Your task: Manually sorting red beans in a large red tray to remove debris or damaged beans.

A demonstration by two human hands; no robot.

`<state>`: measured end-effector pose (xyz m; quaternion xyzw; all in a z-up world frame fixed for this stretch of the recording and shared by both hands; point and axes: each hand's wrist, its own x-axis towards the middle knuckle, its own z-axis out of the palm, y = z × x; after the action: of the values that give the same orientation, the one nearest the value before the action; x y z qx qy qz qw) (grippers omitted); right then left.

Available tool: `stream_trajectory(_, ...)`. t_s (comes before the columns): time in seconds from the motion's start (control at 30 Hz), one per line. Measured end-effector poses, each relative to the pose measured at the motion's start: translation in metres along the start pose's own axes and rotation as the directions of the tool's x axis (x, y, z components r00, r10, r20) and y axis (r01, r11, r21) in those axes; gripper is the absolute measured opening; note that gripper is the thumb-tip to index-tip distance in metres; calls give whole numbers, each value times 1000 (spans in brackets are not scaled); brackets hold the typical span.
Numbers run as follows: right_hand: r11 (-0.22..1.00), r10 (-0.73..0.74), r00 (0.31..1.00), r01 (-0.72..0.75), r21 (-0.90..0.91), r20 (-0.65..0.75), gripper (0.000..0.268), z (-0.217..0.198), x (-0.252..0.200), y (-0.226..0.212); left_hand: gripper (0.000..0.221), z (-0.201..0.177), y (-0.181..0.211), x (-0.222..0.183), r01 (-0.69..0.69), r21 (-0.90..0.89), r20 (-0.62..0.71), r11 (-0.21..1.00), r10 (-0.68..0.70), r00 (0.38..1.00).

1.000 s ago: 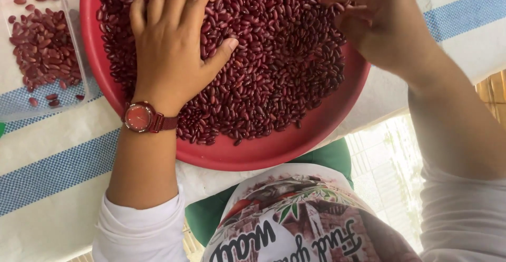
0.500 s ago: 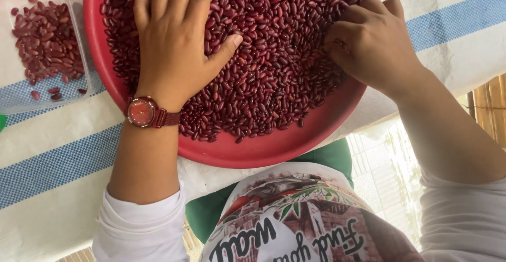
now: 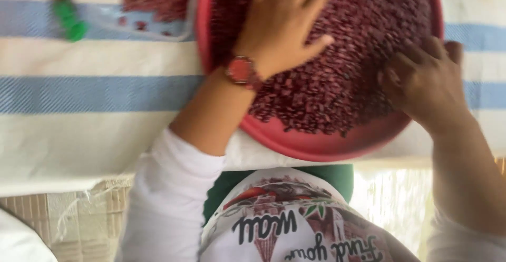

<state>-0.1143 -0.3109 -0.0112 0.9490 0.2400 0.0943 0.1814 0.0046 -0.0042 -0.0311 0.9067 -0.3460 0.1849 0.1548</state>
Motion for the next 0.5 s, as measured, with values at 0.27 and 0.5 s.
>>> stream_trajectory(0.27,934,-89,959,174,313,-267,14,-81,80,-22,76,20,8,5,27,19,3,999,-27,1000)
stream_trajectory(0.5,821,-307,854,461,337,-421,13,-117,207,-95,54,47,-5,-3,-4,-142,-138,990,-16,990)
